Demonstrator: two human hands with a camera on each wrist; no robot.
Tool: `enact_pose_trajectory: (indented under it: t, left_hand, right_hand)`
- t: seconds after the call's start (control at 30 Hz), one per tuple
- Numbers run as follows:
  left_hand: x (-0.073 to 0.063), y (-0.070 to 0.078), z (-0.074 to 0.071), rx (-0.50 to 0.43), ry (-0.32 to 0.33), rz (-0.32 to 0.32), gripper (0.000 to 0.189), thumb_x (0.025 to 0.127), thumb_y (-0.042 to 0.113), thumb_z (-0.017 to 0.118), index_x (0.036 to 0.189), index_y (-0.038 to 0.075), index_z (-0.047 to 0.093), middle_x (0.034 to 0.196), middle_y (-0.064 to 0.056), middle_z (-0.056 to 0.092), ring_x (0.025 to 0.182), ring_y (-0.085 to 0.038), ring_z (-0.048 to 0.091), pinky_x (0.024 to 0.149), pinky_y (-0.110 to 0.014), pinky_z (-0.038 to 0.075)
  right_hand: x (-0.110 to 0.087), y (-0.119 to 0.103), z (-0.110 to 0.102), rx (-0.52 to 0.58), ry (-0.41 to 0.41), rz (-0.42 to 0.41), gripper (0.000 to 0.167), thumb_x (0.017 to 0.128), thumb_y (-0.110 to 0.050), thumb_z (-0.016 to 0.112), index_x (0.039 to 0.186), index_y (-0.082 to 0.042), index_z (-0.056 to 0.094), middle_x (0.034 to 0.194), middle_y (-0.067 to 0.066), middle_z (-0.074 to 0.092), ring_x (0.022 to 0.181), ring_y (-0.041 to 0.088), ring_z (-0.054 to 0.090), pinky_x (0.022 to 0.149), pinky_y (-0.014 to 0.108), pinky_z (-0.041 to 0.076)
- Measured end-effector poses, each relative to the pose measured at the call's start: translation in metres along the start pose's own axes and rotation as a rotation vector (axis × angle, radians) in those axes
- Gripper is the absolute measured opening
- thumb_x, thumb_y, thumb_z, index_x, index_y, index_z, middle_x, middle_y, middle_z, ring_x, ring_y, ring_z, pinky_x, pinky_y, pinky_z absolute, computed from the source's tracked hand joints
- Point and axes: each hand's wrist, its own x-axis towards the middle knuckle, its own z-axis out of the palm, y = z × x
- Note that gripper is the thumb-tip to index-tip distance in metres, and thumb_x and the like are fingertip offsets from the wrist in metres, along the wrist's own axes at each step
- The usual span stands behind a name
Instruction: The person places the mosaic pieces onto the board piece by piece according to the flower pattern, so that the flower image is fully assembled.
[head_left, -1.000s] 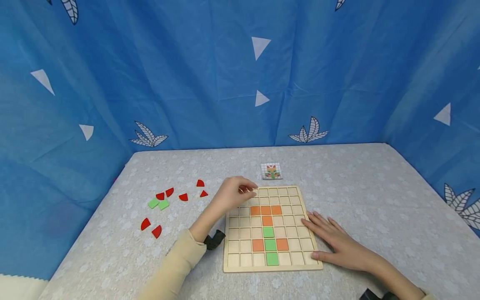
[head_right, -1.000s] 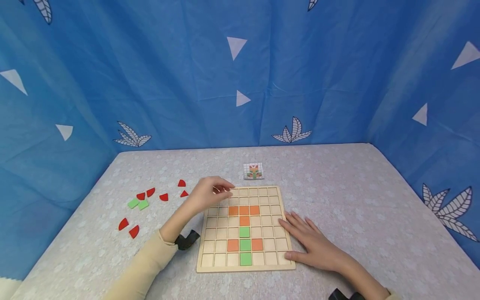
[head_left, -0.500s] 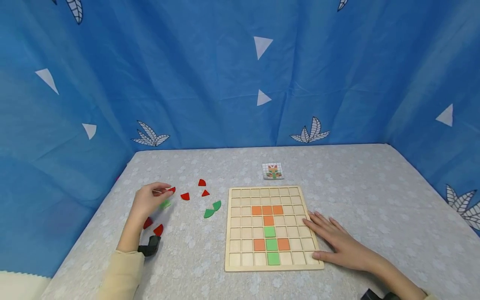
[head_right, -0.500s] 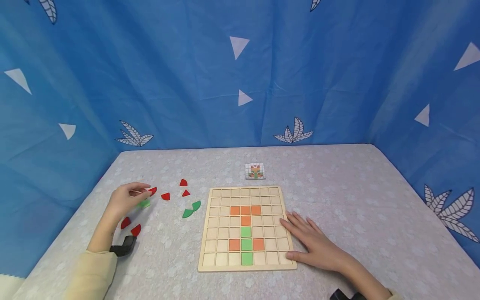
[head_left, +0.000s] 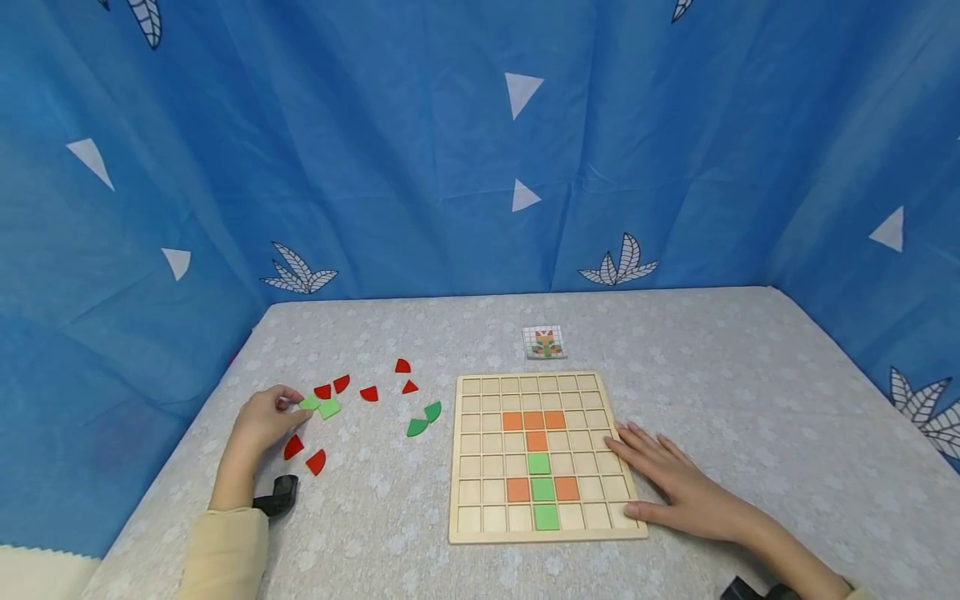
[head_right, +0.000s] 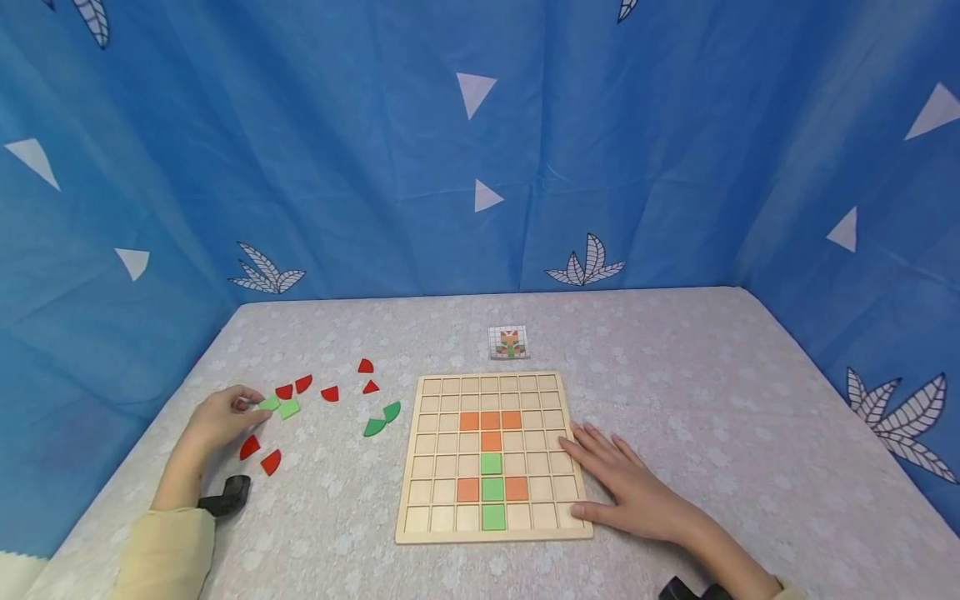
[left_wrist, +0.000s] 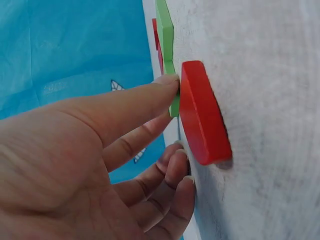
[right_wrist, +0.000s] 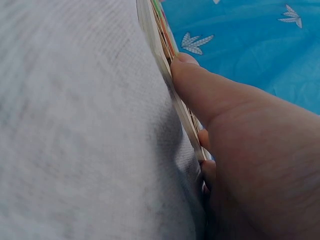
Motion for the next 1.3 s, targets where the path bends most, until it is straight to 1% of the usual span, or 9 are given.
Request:
enact_pose_trajectory:
  t: [0.17,0.3,0.5,0.7,0.83,0.9,1.03,1.2,1.3]
  left_hand:
    - [-0.001,0.0,0.003,-0.012,0.029,0.016,0.034,0.082,0.012,0.07,0.104,-0.009,0.055,0.099,-0.03,0.053,0.091,-0.043,0.049,0.077,-0.054,0.043]
    - [-0.001,0.001,0.005,-0.027,0.058,0.033,0.028,0.081,0.009,0.07,0.098,-0.007,0.054,0.091,-0.023,0.056,0.083,-0.037,0.052,0.071,-0.047,0.045]
    - [-0.001,0.006,0.002,-0.013,0.081,0.05,0.018,0.081,0.006,0.069,0.089,-0.005,0.058,0.078,-0.014,0.057,0.071,-0.028,0.05,0.061,-0.037,0.041]
    - [-0.004,0.018,-0.001,-0.016,0.115,0.08,0.016,0.084,0.009,0.068,0.092,-0.004,0.062,0.082,-0.015,0.06,0.074,-0.029,0.052,0.065,-0.04,0.043]
    - [-0.007,0.032,-0.005,-0.071,0.102,0.138,0.018,0.086,0.012,0.067,0.093,-0.004,0.063,0.084,-0.014,0.061,0.076,-0.028,0.056,0.066,-0.039,0.046]
    - [-0.009,0.042,-0.006,-0.121,0.07,0.185,0.018,0.087,0.012,0.067,0.094,-0.004,0.063,0.085,-0.013,0.062,0.078,-0.027,0.058,0.067,-0.037,0.047]
    - [-0.013,0.068,0.002,-0.253,-0.048,0.274,0.017,0.088,0.011,0.066,0.097,-0.003,0.063,0.086,-0.01,0.062,0.08,-0.027,0.059,0.068,-0.035,0.047]
    - [-0.021,0.103,0.029,-0.384,-0.211,0.334,0.014,0.086,0.009,0.068,0.095,-0.001,0.064,0.083,-0.007,0.061,0.079,-0.028,0.059,0.069,-0.034,0.047]
    - [-0.026,0.118,0.044,-0.431,-0.293,0.38,0.012,0.086,0.008,0.068,0.094,-0.001,0.065,0.081,-0.007,0.061,0.076,-0.026,0.058,0.068,-0.035,0.048]
  right_hand:
    - [0.0,0.0,0.0,-0.009,0.0,-0.005,0.076,0.085,-0.041,0.066,0.148,-0.017,0.031,0.151,0.013,0.022,0.139,0.028,0.012,0.103,0.02,-0.008]
    - [0.0,0.0,0.0,-0.008,0.002,-0.004,0.076,0.085,-0.041,0.067,0.148,-0.017,0.031,0.151,0.012,0.022,0.138,0.029,0.013,0.103,0.021,-0.008]
    - [0.0,-0.001,-0.001,-0.014,0.005,-0.008,0.076,0.085,-0.04,0.067,0.148,-0.017,0.031,0.151,0.012,0.022,0.138,0.031,0.014,0.104,0.023,-0.007]
    - [0.0,-0.001,-0.002,-0.017,0.004,-0.006,0.076,0.085,-0.04,0.067,0.148,-0.018,0.031,0.151,0.012,0.022,0.138,0.029,0.014,0.104,0.024,-0.007]
    - [0.0,-0.001,-0.003,-0.023,0.004,-0.008,0.076,0.085,-0.04,0.066,0.148,-0.018,0.03,0.151,0.012,0.022,0.138,0.03,0.014,0.105,0.024,-0.007]
    - [0.0,-0.001,-0.003,-0.024,0.005,-0.012,0.076,0.085,-0.04,0.066,0.148,-0.018,0.03,0.151,0.012,0.022,0.138,0.031,0.015,0.104,0.023,-0.007]
    - [0.0,-0.001,-0.003,-0.02,0.002,-0.013,0.076,0.085,-0.039,0.066,0.148,-0.018,0.03,0.151,0.012,0.022,0.138,0.03,0.015,0.104,0.021,-0.008]
    - [0.0,0.0,-0.002,-0.004,-0.005,0.0,0.075,0.086,-0.04,0.066,0.148,-0.018,0.03,0.151,0.012,0.021,0.138,0.029,0.013,0.104,0.023,-0.008]
    - [0.0,-0.001,-0.001,0.006,-0.008,0.007,0.075,0.086,-0.041,0.066,0.148,-0.019,0.03,0.152,0.011,0.021,0.138,0.029,0.013,0.105,0.025,-0.007]
